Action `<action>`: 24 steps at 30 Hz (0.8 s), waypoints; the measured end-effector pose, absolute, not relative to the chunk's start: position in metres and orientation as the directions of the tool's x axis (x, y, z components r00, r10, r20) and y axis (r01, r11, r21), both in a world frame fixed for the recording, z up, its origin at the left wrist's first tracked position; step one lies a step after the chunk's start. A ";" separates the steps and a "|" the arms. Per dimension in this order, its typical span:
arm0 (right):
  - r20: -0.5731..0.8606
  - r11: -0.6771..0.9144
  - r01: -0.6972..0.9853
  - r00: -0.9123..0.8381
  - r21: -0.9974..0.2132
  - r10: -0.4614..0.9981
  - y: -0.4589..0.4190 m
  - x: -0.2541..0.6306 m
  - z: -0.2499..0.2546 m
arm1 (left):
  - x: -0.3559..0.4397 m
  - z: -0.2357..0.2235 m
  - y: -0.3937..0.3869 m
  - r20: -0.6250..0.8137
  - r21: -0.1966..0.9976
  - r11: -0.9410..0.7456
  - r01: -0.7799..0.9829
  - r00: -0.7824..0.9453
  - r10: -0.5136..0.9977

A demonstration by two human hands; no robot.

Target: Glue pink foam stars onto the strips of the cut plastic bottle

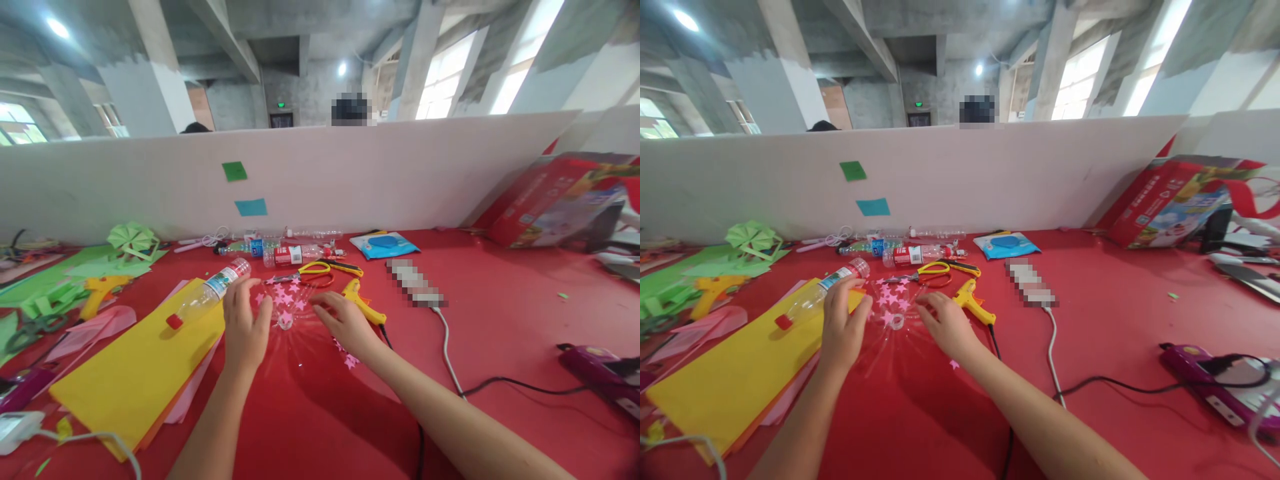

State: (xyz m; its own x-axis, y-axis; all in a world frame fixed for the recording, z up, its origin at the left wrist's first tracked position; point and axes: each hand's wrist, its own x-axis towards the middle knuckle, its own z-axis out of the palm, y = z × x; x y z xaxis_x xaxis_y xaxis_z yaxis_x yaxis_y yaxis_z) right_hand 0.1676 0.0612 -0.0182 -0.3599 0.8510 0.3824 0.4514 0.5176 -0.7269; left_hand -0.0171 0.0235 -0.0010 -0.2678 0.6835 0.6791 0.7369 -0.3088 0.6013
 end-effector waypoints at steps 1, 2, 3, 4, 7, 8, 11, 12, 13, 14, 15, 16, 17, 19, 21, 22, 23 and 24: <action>0.377 0.519 0.453 -0.369 -0.725 0.849 0.059 0.167 -0.017 | -0.023 0.000 0.025 0.646 0.645 -0.281 0.711 -0.310 0.698; 0.371 0.520 0.453 -0.380 -0.724 0.848 0.057 0.167 -0.016 | -0.028 0.002 0.027 0.615 0.684 -0.260 0.682 -0.347 0.708; 0.364 0.521 0.452 -0.392 -0.724 0.845 0.055 0.166 -0.015 | -0.033 0.004 0.027 0.587 0.717 -0.243 0.654 -0.378 0.716; 0.357 0.523 0.450 -0.405 -0.724 0.842 0.053 0.166 -0.013 | -0.037 0.007 0.027 0.566 0.740 -0.230 0.632 -0.401 0.720; 0.339 0.527 0.432 -0.439 -0.732 0.832 0.047 0.165 -0.007 | -0.047 0.011 0.028 0.528 0.773 -0.208 0.599 -0.426 0.734; 0.334 0.526 0.424 -0.448 -0.738 0.829 0.045 0.165 -0.005 | -0.049 0.011 0.029 0.516 0.779 -0.205 0.592 -0.420 0.747; 0.323 0.509 0.401 -0.446 -0.762 0.835 0.045 0.166 -0.004 | -0.053 0.007 0.033 0.435 0.826 -0.187 0.532 -0.390 0.812; 0.321 0.497 0.395 -0.434 -0.772 0.842 0.046 0.167 -0.005 | -0.053 0.005 0.035 0.399 0.847 -0.172 0.504 -0.387 0.832; 0.320 0.483 0.390 -0.413 -0.784 0.853 0.047 0.168 -0.005 | -0.054 0.003 0.037 0.366 0.865 -0.156 0.477 -0.388 0.846; 0.321 0.467 0.387 -0.385 -0.795 0.865 0.048 0.169 -0.006 | -0.055 0.001 0.039 0.340 0.880 -0.142 0.453 -0.393 0.855; 0.322 0.450 0.385 -0.353 -0.806 0.878 0.050 0.171 -0.007 | -0.055 0.000 0.041 0.322 0.891 -0.133 0.433 -0.400 0.858; 0.323 0.433 0.383 -0.319 -0.816 0.891 0.052 0.174 -0.007 | -0.055 -0.001 0.043 0.311 0.900 -0.128 0.417 -0.407 0.859; 0.322 0.416 0.381 -0.286 -0.826 0.902 0.054 0.176 -0.006 | -0.055 -0.001 0.044 0.303 0.906 -0.125 0.405 -0.414 0.858; 0.316 0.385 0.374 -0.235 -0.844 0.919 0.058 0.183 -0.004 | -0.054 -0.001 0.048 0.290 0.917 -0.121 0.380 -0.427 0.856; 0.302 0.360 0.362 -0.208 -0.860 0.930 0.062 0.190 -0.002 | -0.053 0.000 0.051 0.285 0.924 -0.125 0.361 -0.435 0.854; 0.295 0.351 0.357 -0.202 -0.866 0.934 0.064 0.193 -0.001 | -0.053 -0.001 0.053 0.286 0.927 -0.132 0.350 -0.437 0.853; 0.290 0.344 0.354 -0.198 -0.870 0.936 0.066 0.196 -0.001 | -0.054 -0.002 0.055 0.289 0.931 -0.141 0.338 -0.440 0.850; 0.287 0.339 0.355 -0.192 -0.871 0.939 0.068 0.199 -0.002 | -0.055 -0.003 0.056 0.289 0.934 -0.148 0.324 -0.446 0.847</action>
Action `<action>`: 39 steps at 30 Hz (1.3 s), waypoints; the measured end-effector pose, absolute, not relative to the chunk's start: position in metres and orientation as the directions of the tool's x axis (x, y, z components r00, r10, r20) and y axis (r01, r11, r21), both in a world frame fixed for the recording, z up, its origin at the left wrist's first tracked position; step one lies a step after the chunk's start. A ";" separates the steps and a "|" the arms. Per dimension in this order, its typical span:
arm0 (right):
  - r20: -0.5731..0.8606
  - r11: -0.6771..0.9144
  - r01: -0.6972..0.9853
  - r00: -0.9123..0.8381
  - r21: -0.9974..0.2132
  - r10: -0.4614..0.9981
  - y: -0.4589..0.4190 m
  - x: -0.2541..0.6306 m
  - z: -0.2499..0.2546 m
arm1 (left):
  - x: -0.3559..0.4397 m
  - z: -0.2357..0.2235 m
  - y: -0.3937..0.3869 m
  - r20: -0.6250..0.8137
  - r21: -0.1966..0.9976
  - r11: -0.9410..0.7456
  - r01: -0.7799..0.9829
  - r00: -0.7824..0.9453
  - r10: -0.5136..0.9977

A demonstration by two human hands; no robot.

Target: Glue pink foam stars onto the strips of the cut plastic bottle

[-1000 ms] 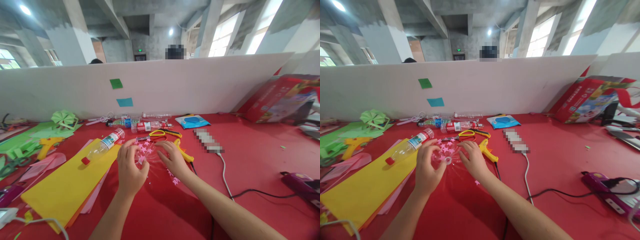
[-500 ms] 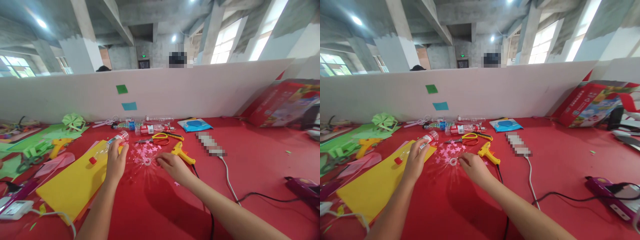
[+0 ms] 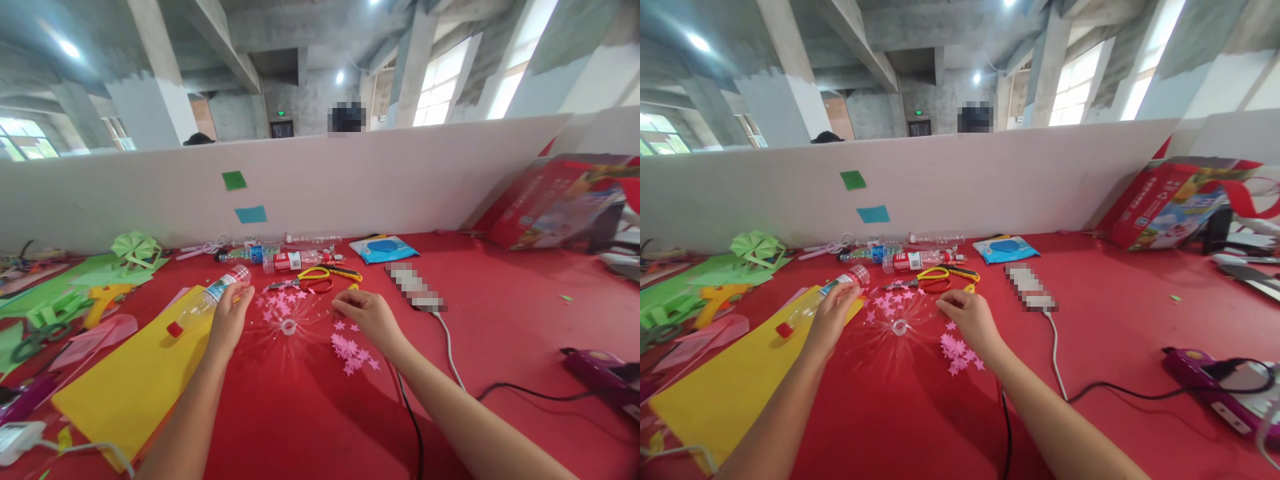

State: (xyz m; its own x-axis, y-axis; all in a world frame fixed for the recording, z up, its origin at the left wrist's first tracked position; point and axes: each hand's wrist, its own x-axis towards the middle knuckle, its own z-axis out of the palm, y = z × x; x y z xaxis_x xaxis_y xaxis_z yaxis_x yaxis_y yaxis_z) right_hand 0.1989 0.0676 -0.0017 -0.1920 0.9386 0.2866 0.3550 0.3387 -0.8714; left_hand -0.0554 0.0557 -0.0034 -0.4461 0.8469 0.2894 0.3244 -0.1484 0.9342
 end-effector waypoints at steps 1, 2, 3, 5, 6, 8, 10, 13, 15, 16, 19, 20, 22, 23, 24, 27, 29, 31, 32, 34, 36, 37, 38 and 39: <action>0.286 0.335 0.361 -0.183 -0.870 0.940 0.070 0.201 -0.003 | -0.058 -0.006 0.057 0.285 0.940 -0.152 0.306 -0.456 0.843; 0.289 0.332 0.372 -0.169 -0.867 0.942 0.071 0.203 -0.004 | -0.061 -0.009 0.057 0.271 0.949 -0.149 0.279 -0.471 0.840; 0.293 0.329 0.388 -0.149 -0.861 0.944 0.073 0.205 -0.006 | -0.064 -0.013 0.057 0.241 0.960 -0.134 0.245 -0.486 0.840; 0.305 0.325 0.422 -0.115 -0.847 0.945 0.076 0.207 -0.011 | -0.072 -0.020 0.057 0.132 0.988 -0.072 0.136 -0.510 0.850; 0.313 0.327 0.438 -0.107 -0.837 0.944 0.078 0.207 -0.013 | -0.076 -0.024 0.056 0.066 0.995 -0.019 0.098 -0.502 0.863; 0.330 0.344 0.464 -0.113 -0.816 0.937 0.079 0.206 -0.016 | -0.080 -0.028 0.054 0.016 0.990 0.047 0.130 -0.446 0.895; 0.348 0.372 0.484 -0.142 -0.792 0.927 0.078 0.203 -0.018 | -0.079 -0.030 0.052 0.004 0.963 0.096 0.252 -0.370 0.929; 0.373 0.429 0.502 -0.215 -0.751 0.903 0.074 0.195 -0.023 | -0.071 -0.029 0.049 -0.035 0.924 0.129 0.359 -0.256 0.966; 0.395 0.480 0.508 -0.272 -0.715 0.878 0.070 0.191 -0.025 | -0.067 -0.029 0.048 -0.044 0.921 0.120 0.370 -0.208 0.977; 0.409 0.506 0.509 -0.298 -0.696 0.863 0.068 0.189 -0.026 | -0.067 -0.029 0.048 -0.028 0.914 0.101 0.394 -0.188 0.982; 0.469 0.597 0.511 -0.370 -0.618 0.802 0.060 0.185 -0.024 | -0.069 -0.028 0.048 0.110 0.828 -0.011 0.560 -0.143 0.984; 0.499 0.636 0.519 -0.395 -0.571 0.771 0.057 0.183 -0.024 | -0.070 -0.029 0.047 0.164 0.775 -0.054 0.630 -0.118 0.979; 0.550 0.691 0.561 -0.432 -0.457 0.715 0.053 0.179 -0.023 | -0.070 -0.030 0.047 0.236 0.661 -0.120 0.741 -0.053 0.970; 0.561 0.698 0.591 -0.442 -0.404 0.699 0.052 0.177 -0.024 | -0.069 -0.032 0.046 0.246 0.611 -0.141 0.779 -0.018 0.969; 0.558 0.692 0.621 -0.447 -0.369 0.699 0.051 0.174 -0.026 | -0.066 -0.034 0.046 0.252 0.570 -0.158 0.807 0.012 0.968; 0.482 0.650 0.676 -0.465 -0.348 0.742 0.052 0.166 -0.033 | -0.055 -0.040 0.047 0.290 0.497 -0.182 0.849 0.034 0.956; 0.433 0.643 0.681 -0.491 -0.350 0.756 0.052 0.163 -0.037 | -0.050 -0.045 0.048 0.306 0.498 -0.169 0.851 0.010 0.952; 0.408 0.644 0.677 -0.508 -0.355 0.759 0.053 0.162 -0.039 | -0.047 -0.048 0.050 0.293 0.529 -0.157 0.834 -0.006 0.956; 0.403 0.647 0.673 -0.513 -0.359 0.758 0.052 0.162 -0.039 | -0.046 -0.050 0.050 0.280 0.547 -0.154 0.823 -0.006 0.960; 0.400 0.652 0.665 -0.520 -0.365 0.755 0.052 0.162 -0.040 | -0.045 -0.054 0.052 0.260 0.575 -0.152 0.804 -0.004 0.965; 0.403 0.656 0.662 -0.523 -0.362 0.751 0.052 0.162 -0.041 | -0.043 -0.057 0.054 0.254 0.586 -0.135 0.799 -0.023 0.967; 0.406 0.659 0.661 -0.525 -0.360 0.748 0.052 0.163 -0.042 | -0.042 -0.059 0.055 0.257 0.586 -0.123 0.801 -0.040 0.966; 0.407 0.661 0.660 -0.527 -0.358 0.746 0.052 0.163 -0.043 | -0.040 -0.060 0.056 0.259 0.583 -0.112 0.805 -0.054 0.964; 0.408 0.663 0.659 -0.529 -0.355 0.744 0.053 0.163 -0.045 | -0.038 -0.061 0.057 0.260 0.579 -0.103 0.809 -0.063 0.964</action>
State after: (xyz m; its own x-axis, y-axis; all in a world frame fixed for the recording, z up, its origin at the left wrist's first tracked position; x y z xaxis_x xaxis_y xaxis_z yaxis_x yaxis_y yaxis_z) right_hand 0.1627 0.0525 -0.0445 -0.5288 0.7445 0.4076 0.6593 0.6627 -0.3551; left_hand -0.0385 0.0569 -0.0612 -0.0628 0.9636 0.2597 0.8090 -0.1032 0.5787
